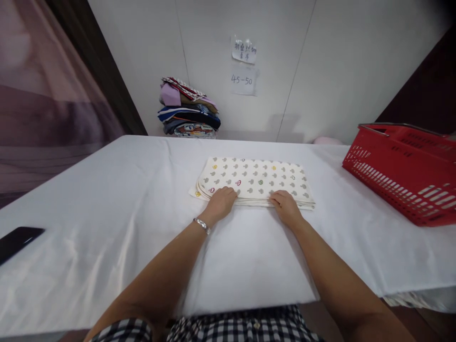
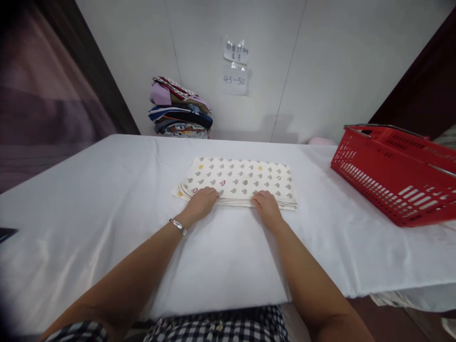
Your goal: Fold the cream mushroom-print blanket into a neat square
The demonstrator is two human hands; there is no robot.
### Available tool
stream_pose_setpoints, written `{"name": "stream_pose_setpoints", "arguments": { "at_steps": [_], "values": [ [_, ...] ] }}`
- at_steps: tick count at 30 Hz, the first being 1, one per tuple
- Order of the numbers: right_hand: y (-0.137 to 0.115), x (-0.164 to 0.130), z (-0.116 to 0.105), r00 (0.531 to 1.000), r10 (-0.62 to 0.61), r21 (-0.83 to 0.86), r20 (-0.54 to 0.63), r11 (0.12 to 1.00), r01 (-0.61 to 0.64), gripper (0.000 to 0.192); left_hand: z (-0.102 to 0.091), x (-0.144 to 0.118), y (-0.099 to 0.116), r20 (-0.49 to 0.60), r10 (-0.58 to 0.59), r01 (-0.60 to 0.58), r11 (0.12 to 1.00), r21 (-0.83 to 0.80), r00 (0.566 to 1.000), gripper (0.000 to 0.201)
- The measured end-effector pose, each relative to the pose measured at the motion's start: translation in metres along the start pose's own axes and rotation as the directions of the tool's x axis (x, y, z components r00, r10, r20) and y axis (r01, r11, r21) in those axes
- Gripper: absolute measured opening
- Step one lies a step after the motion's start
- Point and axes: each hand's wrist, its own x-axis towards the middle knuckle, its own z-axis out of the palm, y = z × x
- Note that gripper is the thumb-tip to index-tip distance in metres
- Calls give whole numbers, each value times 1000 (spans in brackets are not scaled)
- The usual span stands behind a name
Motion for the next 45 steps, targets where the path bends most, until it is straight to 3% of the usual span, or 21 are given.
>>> {"name": "stream_pose_setpoints", "arguments": {
  "at_steps": [5, 17, 24, 39, 45],
  "values": [
    [2, -1, 0, 1000, 8, 19, 8, 1000, -8, 23, -3, -7, -2, -17, 46, -47, 995, -93, 999, 19],
    [8, 0, 1, 999, 18, 34, 39, 999, -20, 25, 1, -7, -10, -84, 68, -82, 982, -172, 994, 22],
    [6, 2, 1, 998, 6, -31, 60, 1000, -4, 25, 3, -7, -10, -68, 73, -81, 989, -123, 995, 21],
    [6, 3, 7, 1000, -16, -118, -26, 993, 13, 24, -4, -9, -7, -27, 42, -45, 991, -124, 999, 19],
    [6, 2, 7, 1000, -16, -133, -19, 991, 13, 24, -5, -10, -7, -17, 8, -8, 999, -43, 1000, 38]
  ]
}}
